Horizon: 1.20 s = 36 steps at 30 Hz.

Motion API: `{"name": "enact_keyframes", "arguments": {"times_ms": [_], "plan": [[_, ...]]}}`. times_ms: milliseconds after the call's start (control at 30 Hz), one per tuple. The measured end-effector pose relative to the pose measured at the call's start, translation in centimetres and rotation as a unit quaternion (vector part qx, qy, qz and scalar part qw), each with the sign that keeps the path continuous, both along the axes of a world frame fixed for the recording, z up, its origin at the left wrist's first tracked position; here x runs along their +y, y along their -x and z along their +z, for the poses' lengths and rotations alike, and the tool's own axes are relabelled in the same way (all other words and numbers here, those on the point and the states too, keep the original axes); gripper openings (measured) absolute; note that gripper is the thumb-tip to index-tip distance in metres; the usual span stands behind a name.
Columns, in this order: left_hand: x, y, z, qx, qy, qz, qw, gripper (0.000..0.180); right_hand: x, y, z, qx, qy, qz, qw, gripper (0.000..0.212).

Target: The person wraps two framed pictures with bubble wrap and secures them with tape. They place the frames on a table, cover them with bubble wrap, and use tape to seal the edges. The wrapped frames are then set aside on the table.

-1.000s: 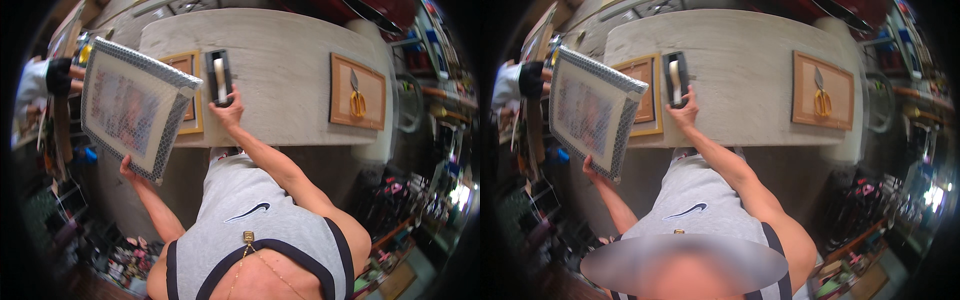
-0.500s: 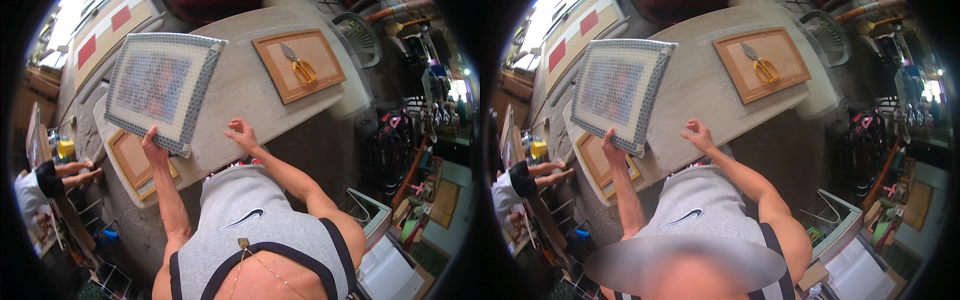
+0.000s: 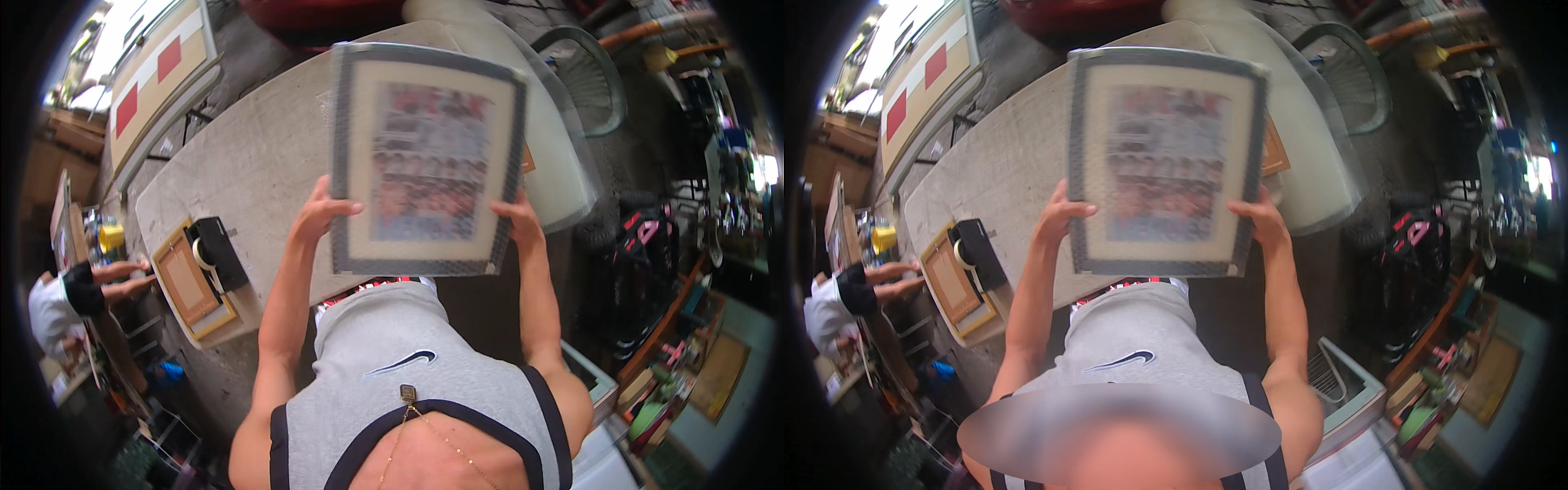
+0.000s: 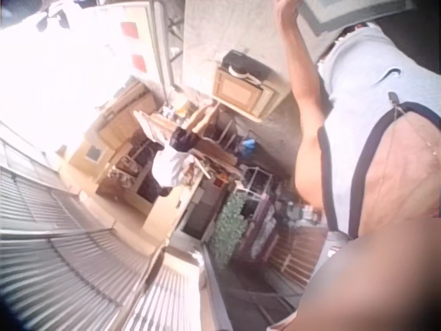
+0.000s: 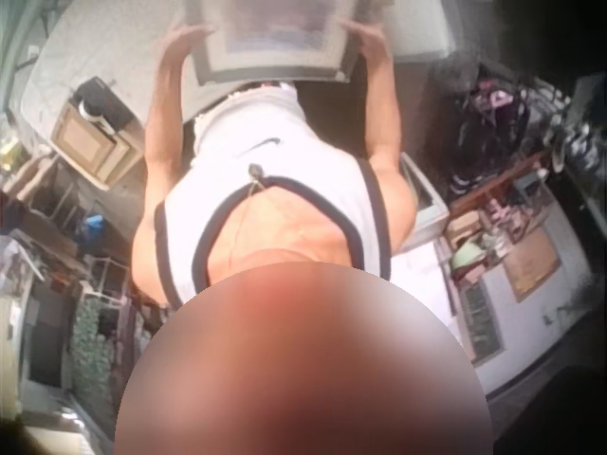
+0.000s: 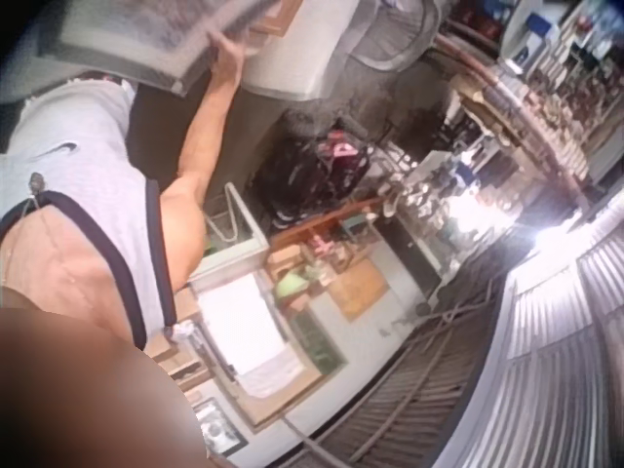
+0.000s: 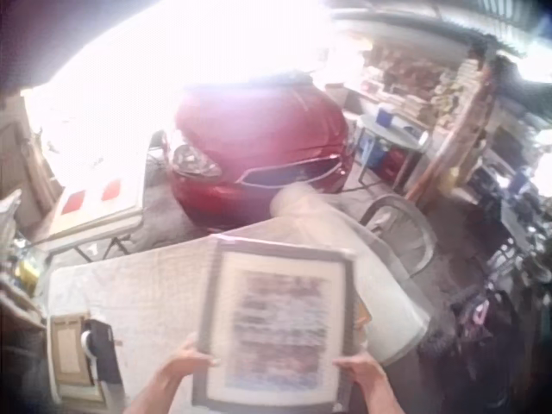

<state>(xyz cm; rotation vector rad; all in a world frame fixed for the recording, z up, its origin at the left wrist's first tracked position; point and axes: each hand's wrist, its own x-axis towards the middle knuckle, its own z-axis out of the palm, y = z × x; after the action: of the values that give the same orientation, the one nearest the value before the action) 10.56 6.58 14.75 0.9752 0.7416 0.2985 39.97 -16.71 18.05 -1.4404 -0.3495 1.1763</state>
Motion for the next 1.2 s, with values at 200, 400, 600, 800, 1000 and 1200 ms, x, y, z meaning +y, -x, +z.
{"name": "enact_keyframes", "arguments": {"times_ms": [200, 400, 600, 800, 1000, 1200], "plan": [[-0.1, -7.4, -6.2, 0.085, 0.063, 0.152, 0.983, 0.066, -9.6, -4.2, -3.5, 0.009, -0.032, -0.141, 0.990, 0.067], [-1.0, -7.9, -12.3, 0.529, -0.250, 0.134, 0.800, 0.065, -19.0, -5.7, -7.4, 0.060, -0.034, -0.299, 0.952, 0.053], [-0.9, -9.4, -13.3, 0.517, -0.228, 0.107, 0.818, 0.045, -18.6, -3.4, -8.0, 0.113, -0.121, -0.314, 0.935, 0.061], [-1.9, -8.5, -14.9, 0.464, -0.211, 0.237, 0.827, 0.036, -16.1, -3.3, -8.7, 0.099, -0.076, -0.391, 0.912, 0.060], [-2.2, -4.5, -15.8, 0.424, -0.308, 0.310, 0.794, 0.037, -16.0, -3.7, -7.6, 0.112, -0.070, -0.428, 0.894, 0.062], [-1.6, 4.0, -15.8, 0.414, -0.304, 0.346, 0.785, 0.037, -15.8, -4.4, -7.3, 0.037, -0.097, -0.399, 0.911, 0.057]]}}
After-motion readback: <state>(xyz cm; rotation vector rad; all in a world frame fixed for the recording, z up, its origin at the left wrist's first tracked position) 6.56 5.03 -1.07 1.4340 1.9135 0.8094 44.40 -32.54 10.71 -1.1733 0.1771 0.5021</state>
